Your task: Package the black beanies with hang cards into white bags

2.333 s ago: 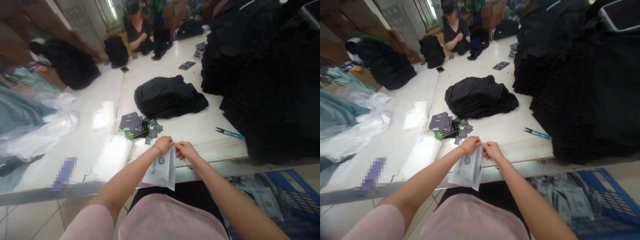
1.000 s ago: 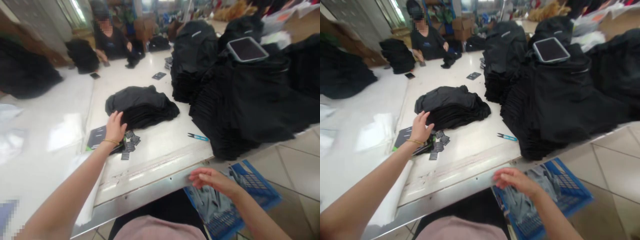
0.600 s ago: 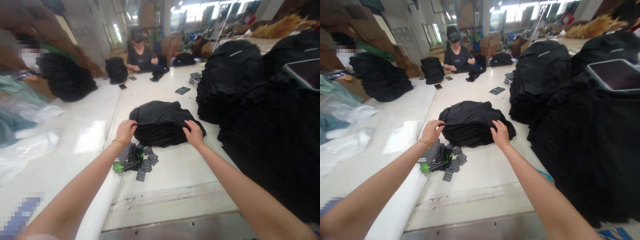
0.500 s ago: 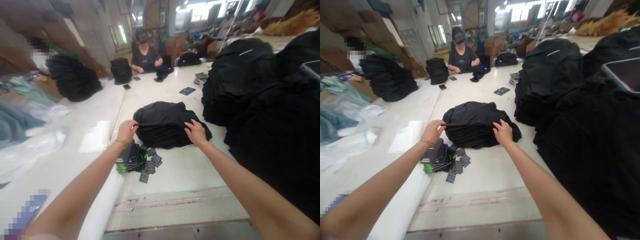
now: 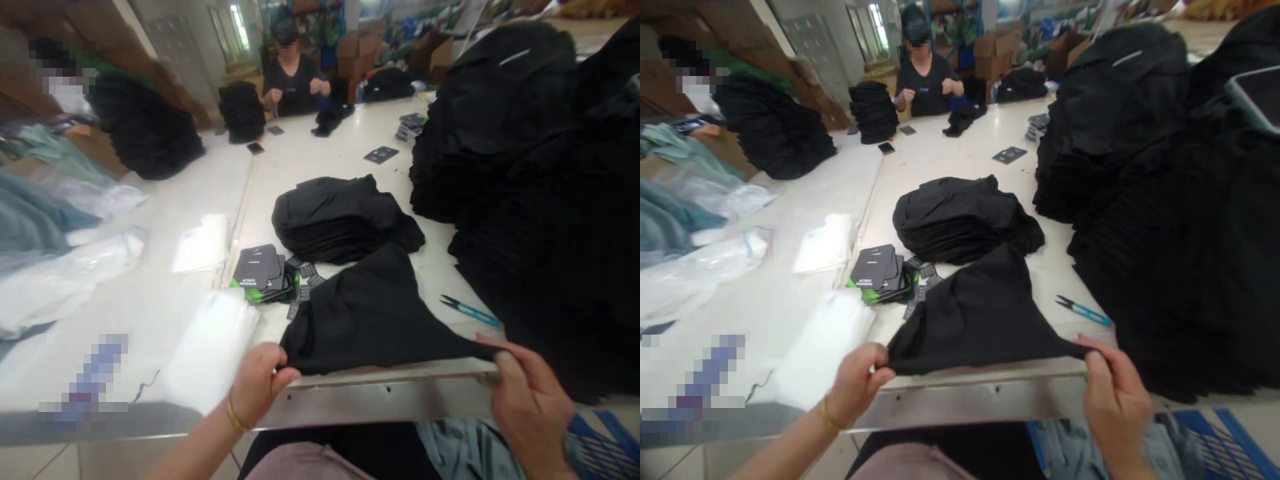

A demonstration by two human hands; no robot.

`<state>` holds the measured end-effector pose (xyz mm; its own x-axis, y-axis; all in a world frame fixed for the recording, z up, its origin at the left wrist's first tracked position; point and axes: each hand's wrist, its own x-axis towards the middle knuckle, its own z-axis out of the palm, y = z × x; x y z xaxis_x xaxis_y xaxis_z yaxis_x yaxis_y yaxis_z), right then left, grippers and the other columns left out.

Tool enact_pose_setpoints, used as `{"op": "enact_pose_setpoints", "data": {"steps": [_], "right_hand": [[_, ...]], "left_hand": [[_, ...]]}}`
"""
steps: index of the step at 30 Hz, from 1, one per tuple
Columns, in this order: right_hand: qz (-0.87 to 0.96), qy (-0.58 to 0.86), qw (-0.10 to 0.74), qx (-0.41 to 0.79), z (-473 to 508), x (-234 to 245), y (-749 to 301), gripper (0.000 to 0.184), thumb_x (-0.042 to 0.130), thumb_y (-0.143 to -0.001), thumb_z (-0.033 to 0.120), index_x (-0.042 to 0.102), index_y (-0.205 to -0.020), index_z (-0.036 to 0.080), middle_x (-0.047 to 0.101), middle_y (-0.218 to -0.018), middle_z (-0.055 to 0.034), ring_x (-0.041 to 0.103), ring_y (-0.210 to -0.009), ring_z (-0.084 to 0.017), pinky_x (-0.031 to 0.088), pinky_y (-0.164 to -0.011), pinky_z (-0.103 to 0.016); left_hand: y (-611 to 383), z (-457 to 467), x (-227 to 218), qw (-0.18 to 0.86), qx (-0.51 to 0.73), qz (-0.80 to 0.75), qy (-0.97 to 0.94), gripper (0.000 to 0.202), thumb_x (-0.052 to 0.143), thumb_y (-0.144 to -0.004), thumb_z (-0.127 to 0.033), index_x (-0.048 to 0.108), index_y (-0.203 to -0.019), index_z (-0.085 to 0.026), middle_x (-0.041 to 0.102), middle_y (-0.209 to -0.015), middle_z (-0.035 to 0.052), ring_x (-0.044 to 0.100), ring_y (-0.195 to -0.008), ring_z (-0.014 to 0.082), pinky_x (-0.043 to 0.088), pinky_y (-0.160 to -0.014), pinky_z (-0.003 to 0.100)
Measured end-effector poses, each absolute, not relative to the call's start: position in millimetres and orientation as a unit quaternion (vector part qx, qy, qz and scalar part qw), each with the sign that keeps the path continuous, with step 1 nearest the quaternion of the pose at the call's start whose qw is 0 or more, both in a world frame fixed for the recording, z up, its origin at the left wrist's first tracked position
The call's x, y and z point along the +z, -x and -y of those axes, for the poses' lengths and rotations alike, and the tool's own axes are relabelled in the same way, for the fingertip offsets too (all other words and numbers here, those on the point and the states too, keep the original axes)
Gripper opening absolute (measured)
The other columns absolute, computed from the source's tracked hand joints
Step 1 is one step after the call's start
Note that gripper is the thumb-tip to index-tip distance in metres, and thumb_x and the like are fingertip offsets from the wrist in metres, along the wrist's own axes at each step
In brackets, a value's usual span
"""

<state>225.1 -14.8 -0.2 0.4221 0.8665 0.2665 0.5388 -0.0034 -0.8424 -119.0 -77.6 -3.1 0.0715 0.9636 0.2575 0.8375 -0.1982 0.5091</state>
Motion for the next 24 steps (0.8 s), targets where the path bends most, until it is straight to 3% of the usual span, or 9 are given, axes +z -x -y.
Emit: {"op": "enact_pose_setpoints", "data": {"steps": [4, 8, 11, 13, 16, 19, 22, 24], "right_hand": [[0.484, 0.75, 0.409, 0.191, 47, -37, -235, 0.025, 0.048, -0.074, 0.045, 0.057, -0.081, 0.023, 0.061, -0.078, -0.0063, 0.057, -0.076, -0.025, 0.045, -0.076, -0.04], [0.566, 0.701, 0.415, 0.125, -1, -48, -224, 0.026, 0.046, -0.077, 0.042, 0.057, -0.087, 0.021, 0.062, -0.084, -0.0063, 0.058, -0.08, -0.023, 0.045, -0.076, -0.036], [0.656, 0.646, 0.382, 0.084, -53, -56, -204, 0.03, 0.04, -0.082, 0.038, 0.058, -0.093, 0.016, 0.064, -0.086, -0.0115, 0.059, -0.08, -0.024, 0.045, -0.075, -0.038], [0.699, 0.619, 0.352, 0.067, -73, -60, -187, 0.034, 0.04, -0.082, 0.036, 0.058, -0.099, 0.012, 0.064, -0.091, -0.016, 0.058, -0.085, -0.027, 0.045, -0.077, -0.042], [0.764, 0.557, 0.322, 0.039, -69, -66, -172, 0.038, 0.042, -0.083, 0.033, 0.054, -0.113, 0.012, 0.059, -0.111, -0.0188, 0.052, -0.105, -0.03, 0.039, -0.088, -0.045], [0.847, 0.476, 0.232, 0.041, -50, -81, -181, 0.04, 0.042, -0.084, 0.033, 0.05, -0.122, 0.023, 0.049, -0.13, -0.0106, 0.04, -0.122, -0.028, 0.03, -0.099, -0.048], [0.831, 0.53, 0.162, 0.047, -44, -99, -205, 0.044, 0.041, -0.083, 0.037, 0.047, -0.126, 0.026, 0.045, -0.134, -0.0085, 0.035, -0.125, -0.033, 0.023, -0.098, -0.059], [0.806, 0.568, 0.16, 0.039, -44, -102, -215, 0.047, 0.042, -0.083, 0.037, 0.045, -0.127, 0.02, 0.042, -0.136, -0.0125, 0.032, -0.126, -0.036, 0.018, -0.098, -0.064]], "left_hand": [[98, 133, -42, 0.233, 0.245, -0.73, -0.595, 0.031, 0.039, -0.083, -0.038, 0.042, -0.057, -0.022, 0.042, -0.048, -0.0046, 0.042, -0.046, 0.0126, 0.032, -0.047, 0.024], [102, 124, -33, 0.25, 0.321, -0.771, -0.491, 0.037, 0.028, -0.087, -0.039, 0.04, -0.057, -0.021, 0.042, -0.053, -0.0034, 0.043, -0.055, 0.0137, 0.035, -0.053, 0.025], [113, 101, -29, 0.322, 0.372, -0.736, -0.466, 0.034, 0.029, -0.087, -0.042, 0.054, -0.079, -0.02, 0.055, -0.072, -0.0003, 0.052, -0.072, 0.0159, 0.041, -0.067, 0.027], [118, 90, -36, 0.369, 0.381, -0.716, -0.454, 0.036, 0.037, -0.084, -0.045, 0.052, -0.103, -0.018, 0.057, -0.078, 0.001, 0.054, -0.076, 0.0169, 0.043, -0.069, 0.029], [118, 83, -53, 0.359, 0.371, -0.733, -0.443, 0.044, 0.041, -0.082, -0.047, 0.046, -0.112, -0.016, 0.053, -0.068, -0.0006, 0.054, -0.067, 0.0172, 0.043, -0.064, 0.03], [118, 86, -63, 0.326, 0.348, -0.747, -0.463, 0.039, 0.037, -0.084, -0.047, 0.049, -0.108, -0.018, 0.053, -0.064, -0.0012, 0.054, -0.063, 0.0174, 0.043, -0.062, 0.031], [125, 96, -67, 0.305, 0.3, -0.759, -0.49, 0.037, 0.042, -0.082, -0.047, 0.05, -0.105, -0.018, 0.049, -0.055, -0.0041, 0.053, -0.056, 0.0172, 0.042, -0.058, 0.03], [133, 103, -68, 0.291, 0.282, -0.756, -0.514, 0.039, 0.047, -0.079, -0.045, 0.05, -0.107, -0.018, 0.055, -0.063, -0.0021, 0.055, -0.057, 0.0172, 0.044, -0.059, 0.031]]}}
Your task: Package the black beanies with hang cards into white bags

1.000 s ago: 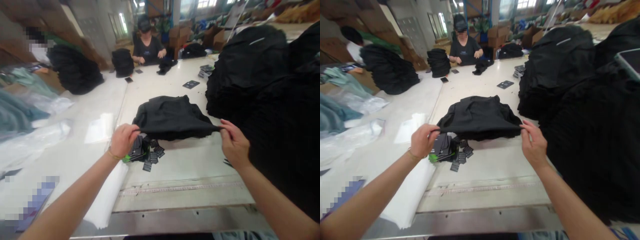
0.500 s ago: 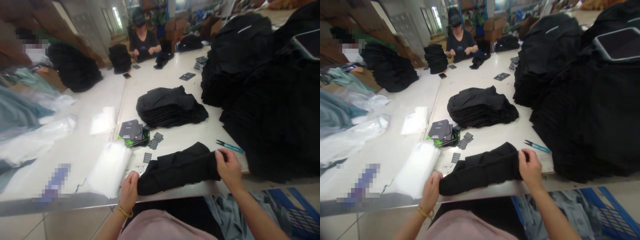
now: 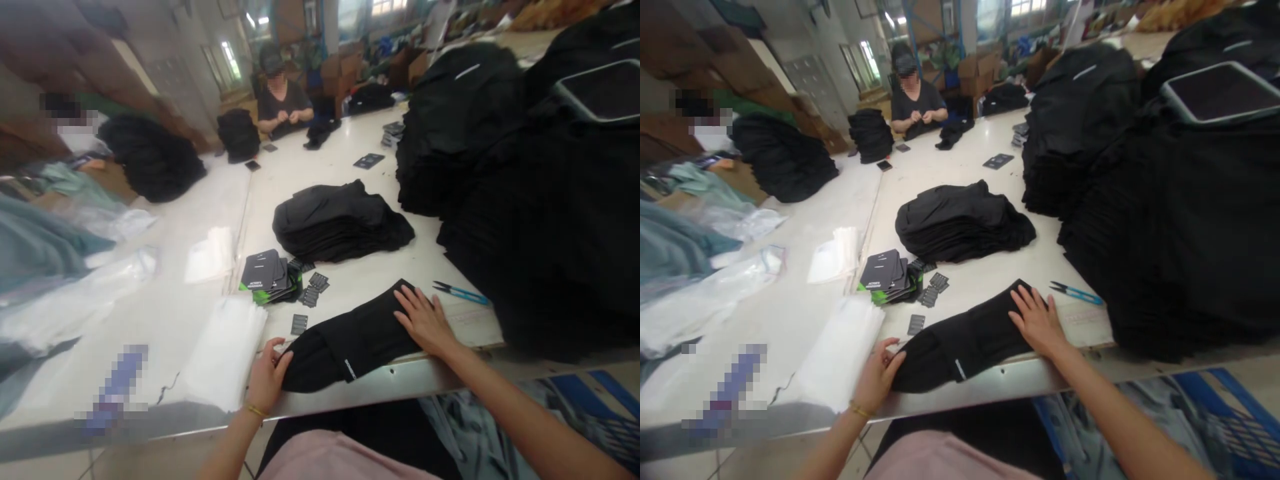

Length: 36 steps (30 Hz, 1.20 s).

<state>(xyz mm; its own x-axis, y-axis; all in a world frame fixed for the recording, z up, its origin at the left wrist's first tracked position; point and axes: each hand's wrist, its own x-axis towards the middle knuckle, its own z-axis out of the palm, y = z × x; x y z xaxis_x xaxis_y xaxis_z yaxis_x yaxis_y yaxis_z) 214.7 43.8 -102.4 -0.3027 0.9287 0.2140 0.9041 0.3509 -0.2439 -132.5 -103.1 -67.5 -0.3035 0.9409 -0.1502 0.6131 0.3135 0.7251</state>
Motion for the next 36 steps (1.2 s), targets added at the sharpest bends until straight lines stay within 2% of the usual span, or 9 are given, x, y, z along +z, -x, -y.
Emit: {"op": "enact_pose_setpoints", "data": {"steps": [4, 8, 12, 17, 22, 26, 30, 33, 36], "right_hand": [[0.839, 0.489, 0.233, 0.042, -13, -79, -189, 0.052, 0.047, -0.082, 0.037, 0.043, -0.128, 0.013, 0.038, -0.138, -0.0177, 0.026, -0.13, -0.032, 0.016, -0.103, -0.057], [0.931, 0.259, 0.209, 0.153, 47, -61, -128, 0.048, 0.051, -0.08, 0.025, 0.044, -0.128, 0.02, 0.045, -0.135, -0.0097, 0.033, -0.128, -0.027, 0.027, -0.104, -0.05], [0.866, 0.325, 0.284, 0.25, 79, -74, -96, 0.035, 0.043, -0.08, 0.011, 0.06, -0.109, 0.022, 0.063, -0.113, -0.0097, 0.051, -0.112, -0.028, 0.037, -0.095, -0.055], [0.443, 0.496, 0.482, 0.571, 74, -81, -121, 0.023, 0.048, -0.08, 0.025, 0.063, -0.099, 0.024, 0.069, -0.097, -0.0052, 0.062, -0.095, -0.024, 0.048, -0.086, -0.042], [-0.01, 0.518, 0.558, 0.648, 59, -81, -151, 0.014, 0.065, -0.064, 0.022, 0.061, -0.077, 0.02, 0.07, -0.075, -0.0025, 0.065, -0.082, -0.02, 0.053, -0.075, -0.032], [0.145, 0.591, 0.502, 0.615, 72, -79, -166, 0.034, 0.061, -0.069, 0.038, 0.058, -0.096, 0.017, 0.069, -0.086, -0.0083, 0.065, -0.081, -0.025, 0.054, -0.068, -0.039], [0.531, 0.643, 0.459, 0.305, 94, -80, -181, 0.052, 0.063, -0.07, 0.036, 0.051, -0.117, 0.017, 0.054, -0.122, -0.0149, 0.049, -0.113, -0.03, 0.041, -0.093, -0.049], [0.74, 0.531, 0.347, 0.224, 96, -84, -187, 0.052, 0.062, -0.072, 0.028, 0.05, -0.122, 0.019, 0.044, -0.135, -0.012, 0.032, -0.128, -0.031, 0.028, -0.103, -0.052], [0.712, 0.531, 0.338, 0.311, 86, -82, -191, 0.04, 0.058, -0.075, 0.03, 0.057, -0.114, 0.021, 0.057, -0.122, -0.0098, 0.046, -0.117, -0.028, 0.034, -0.099, -0.049]], "left_hand": [[134, 97, -56, 0.263, 0.317, -0.737, -0.536, 0.037, 0.049, -0.079, -0.041, 0.051, -0.107, -0.017, 0.06, -0.099, 0.0083, 0.059, -0.079, 0.0194, 0.048, -0.072, 0.035], [96, 49, -33, 0.342, 0.303, -0.652, -0.605, 0.026, 0.045, -0.083, -0.035, 0.055, -0.1, -0.018, 0.065, -0.089, 0.0041, 0.06, -0.079, 0.0164, 0.047, -0.074, 0.03], [49, -3, -28, 0.4, 0.222, -0.541, -0.706, 0.026, 0.04, -0.086, -0.033, 0.059, -0.099, -0.022, 0.067, -0.09, 0.0011, 0.06, -0.084, 0.0155, 0.045, -0.078, 0.028], [40, -17, -41, 0.403, 0.119, -0.491, -0.763, 0.043, 0.023, -0.091, -0.039, 0.061, -0.1, -0.021, 0.068, -0.089, 0.0013, 0.058, -0.089, 0.0164, 0.04, -0.085, 0.029], [45, -1, -52, 0.359, 0.099, -0.515, -0.772, 0.044, 0.025, -0.089, -0.047, 0.06, -0.099, -0.022, 0.064, -0.086, 0.0021, 0.055, -0.084, 0.0185, 0.04, -0.078, 0.031], [31, 13, -67, 0.257, 0.137, -0.591, -0.752, 0.042, 0.053, -0.076, -0.049, 0.055, -0.106, -0.02, 0.061, -0.077, 0.003, 0.053, -0.081, 0.0221, 0.041, -0.077, 0.036], [10, 15, -68, 0.164, 0.214, -0.516, -0.813, 0.049, 0.054, -0.076, -0.023, 0.042, -0.124, -0.02, 0.049, -0.125, 0.0097, 0.038, -0.117, 0.0258, 0.03, -0.098, 0.043], [1, 1, -59, 0.217, 0.168, -0.403, -0.873, 0.053, 0.046, -0.071, -0.008, 0.047, -0.122, -0.026, 0.046, -0.131, 0.002, 0.032, -0.125, 0.0221, 0.024, -0.103, 0.04], [5, -18, -51, 0.343, 0.136, -0.416, -0.831, 0.037, 0.038, -0.08, -0.018, 0.055, -0.112, -0.021, 0.061, -0.112, 0.0028, 0.05, -0.107, 0.0193, 0.034, -0.096, 0.035]]}}
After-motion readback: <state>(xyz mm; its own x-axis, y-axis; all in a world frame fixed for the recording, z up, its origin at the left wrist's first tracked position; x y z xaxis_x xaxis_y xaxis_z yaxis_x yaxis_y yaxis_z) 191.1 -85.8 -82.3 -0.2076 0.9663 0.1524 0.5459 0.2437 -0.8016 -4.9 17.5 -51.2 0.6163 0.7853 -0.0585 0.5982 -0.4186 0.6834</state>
